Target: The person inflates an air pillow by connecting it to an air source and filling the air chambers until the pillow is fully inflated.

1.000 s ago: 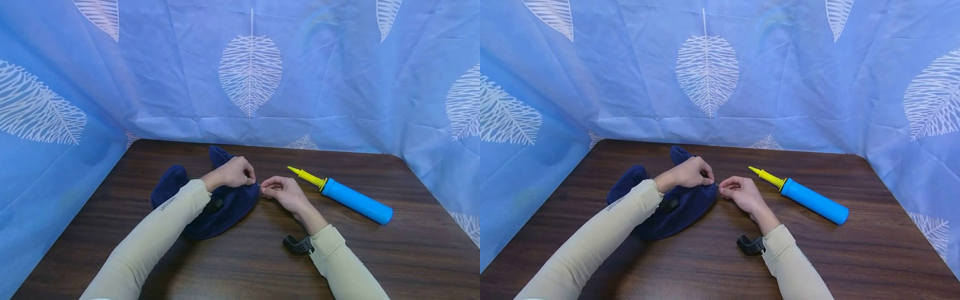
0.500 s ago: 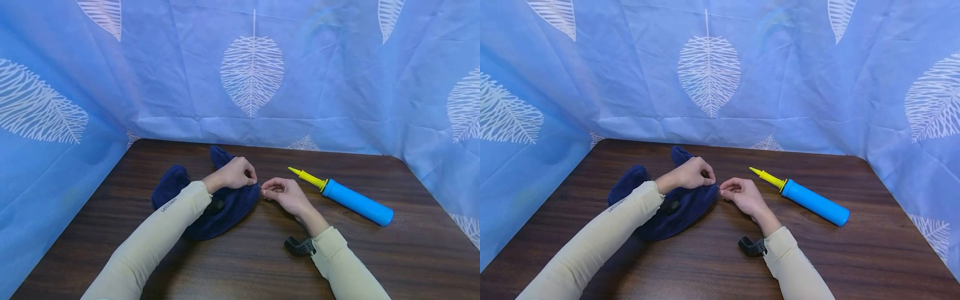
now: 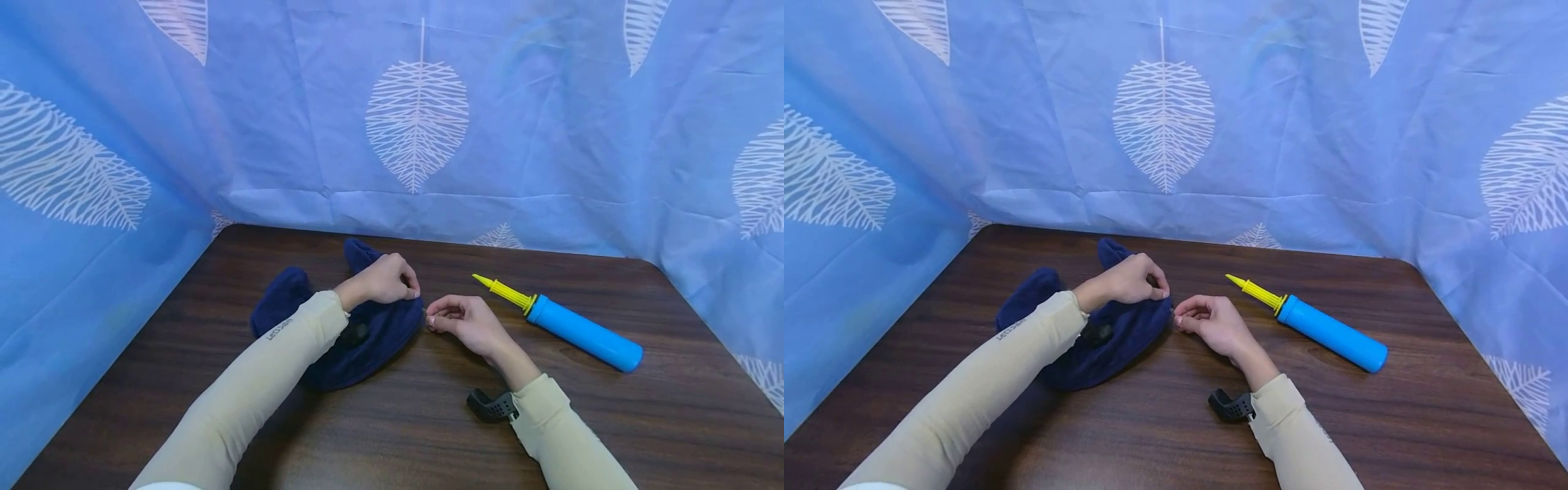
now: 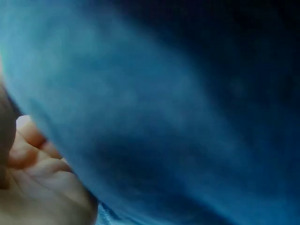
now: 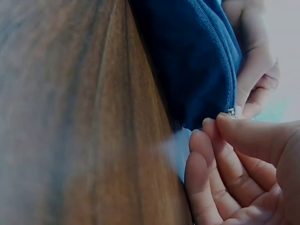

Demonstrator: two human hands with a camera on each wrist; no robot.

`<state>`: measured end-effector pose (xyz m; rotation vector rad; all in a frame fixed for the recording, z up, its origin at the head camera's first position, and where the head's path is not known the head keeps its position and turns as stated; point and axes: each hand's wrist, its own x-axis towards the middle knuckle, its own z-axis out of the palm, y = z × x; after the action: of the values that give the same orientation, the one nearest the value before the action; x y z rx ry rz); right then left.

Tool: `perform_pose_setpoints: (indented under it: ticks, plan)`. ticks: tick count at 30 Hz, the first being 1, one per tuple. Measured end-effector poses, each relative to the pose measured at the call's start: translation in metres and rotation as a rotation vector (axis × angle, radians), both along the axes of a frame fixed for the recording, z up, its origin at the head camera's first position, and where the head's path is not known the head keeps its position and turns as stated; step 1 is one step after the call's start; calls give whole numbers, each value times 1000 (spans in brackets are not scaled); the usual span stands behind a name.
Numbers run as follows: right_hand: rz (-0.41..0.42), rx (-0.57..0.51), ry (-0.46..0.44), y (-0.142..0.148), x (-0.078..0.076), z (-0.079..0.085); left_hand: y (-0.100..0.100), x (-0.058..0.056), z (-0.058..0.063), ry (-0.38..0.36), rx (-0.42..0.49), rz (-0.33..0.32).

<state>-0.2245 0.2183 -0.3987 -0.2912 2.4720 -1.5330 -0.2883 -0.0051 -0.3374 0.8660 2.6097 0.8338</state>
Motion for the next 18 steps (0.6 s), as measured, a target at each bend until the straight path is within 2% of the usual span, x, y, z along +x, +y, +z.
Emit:
perform_pose_setpoints:
  ticks: [11, 14, 18]
  plan:
    - [-20, 2, -20, 0, 0, 0, 5, 2, 23, -215, -77, 114]
    - [-21, 4, -21, -1, 0, 0, 9, 4, 26, -246, -93, 143]
    - [-24, 11, -13, -2, -1, -1, 16, 8, 27, -233, -122, 178]
